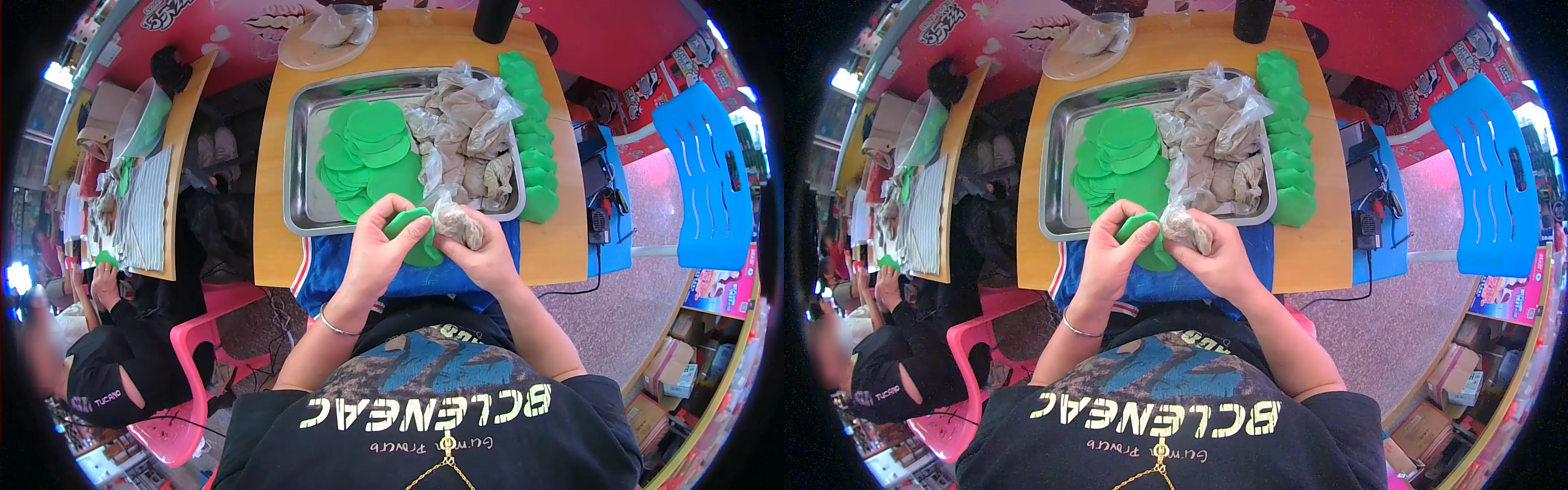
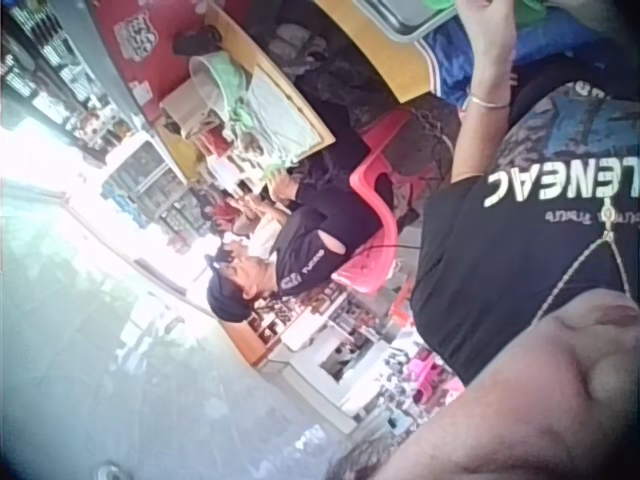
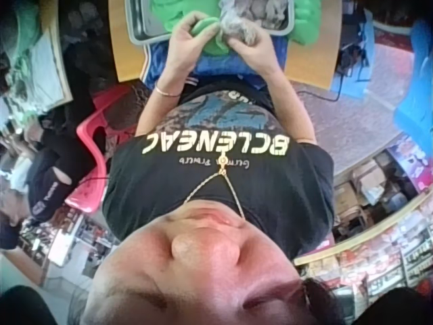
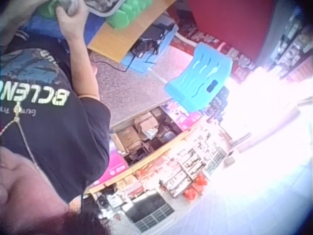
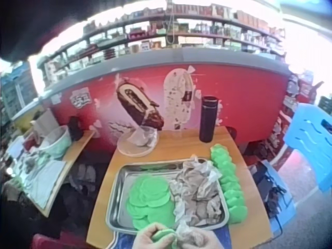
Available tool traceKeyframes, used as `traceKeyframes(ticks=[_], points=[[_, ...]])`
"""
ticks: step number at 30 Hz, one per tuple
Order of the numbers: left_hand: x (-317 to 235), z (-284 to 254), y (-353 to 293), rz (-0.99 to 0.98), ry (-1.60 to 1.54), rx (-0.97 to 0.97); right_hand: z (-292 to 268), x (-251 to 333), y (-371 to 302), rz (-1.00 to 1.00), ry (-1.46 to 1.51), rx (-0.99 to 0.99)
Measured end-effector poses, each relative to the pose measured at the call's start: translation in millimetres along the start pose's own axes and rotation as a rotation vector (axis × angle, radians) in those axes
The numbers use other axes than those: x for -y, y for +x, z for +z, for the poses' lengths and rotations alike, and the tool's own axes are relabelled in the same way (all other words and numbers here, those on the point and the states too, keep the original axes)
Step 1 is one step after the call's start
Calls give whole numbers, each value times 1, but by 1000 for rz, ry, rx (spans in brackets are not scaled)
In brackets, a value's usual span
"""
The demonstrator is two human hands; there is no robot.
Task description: The person sits at a table and repeatedly wraps small, white, individually packaged items in green circular paper discs. They fold the paper around the item and secure it with a small wooden stick, placing the finished wrapped items on a metal tray.
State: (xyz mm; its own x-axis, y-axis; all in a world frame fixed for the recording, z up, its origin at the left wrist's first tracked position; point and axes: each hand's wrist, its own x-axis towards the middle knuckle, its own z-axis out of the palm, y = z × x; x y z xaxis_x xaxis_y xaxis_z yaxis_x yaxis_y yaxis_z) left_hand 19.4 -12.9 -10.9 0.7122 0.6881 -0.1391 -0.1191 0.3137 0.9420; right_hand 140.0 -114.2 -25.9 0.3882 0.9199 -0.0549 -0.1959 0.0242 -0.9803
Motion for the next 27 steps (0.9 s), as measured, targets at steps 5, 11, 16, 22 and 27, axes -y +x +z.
traceKeyframes(ticks=[5, 11, 16, 22, 27], points=[[1, -6, 1, 23, 80, 28, -15, -1, 2, -125, -299, 130], [-1, -1, -2, -9, 71, 22, -13, -1, -2, 110, -7, 151], [1, -4, -2, 10, 50, 10, 1, 2, -1, -33, -49, -55], [1, -5, -3, 20, 22, 19, -7, -4, 1, -272, -217, 36], [1, -6, -2, 37, 57, 141, -8, 5, 0, -233, -467, 192]])
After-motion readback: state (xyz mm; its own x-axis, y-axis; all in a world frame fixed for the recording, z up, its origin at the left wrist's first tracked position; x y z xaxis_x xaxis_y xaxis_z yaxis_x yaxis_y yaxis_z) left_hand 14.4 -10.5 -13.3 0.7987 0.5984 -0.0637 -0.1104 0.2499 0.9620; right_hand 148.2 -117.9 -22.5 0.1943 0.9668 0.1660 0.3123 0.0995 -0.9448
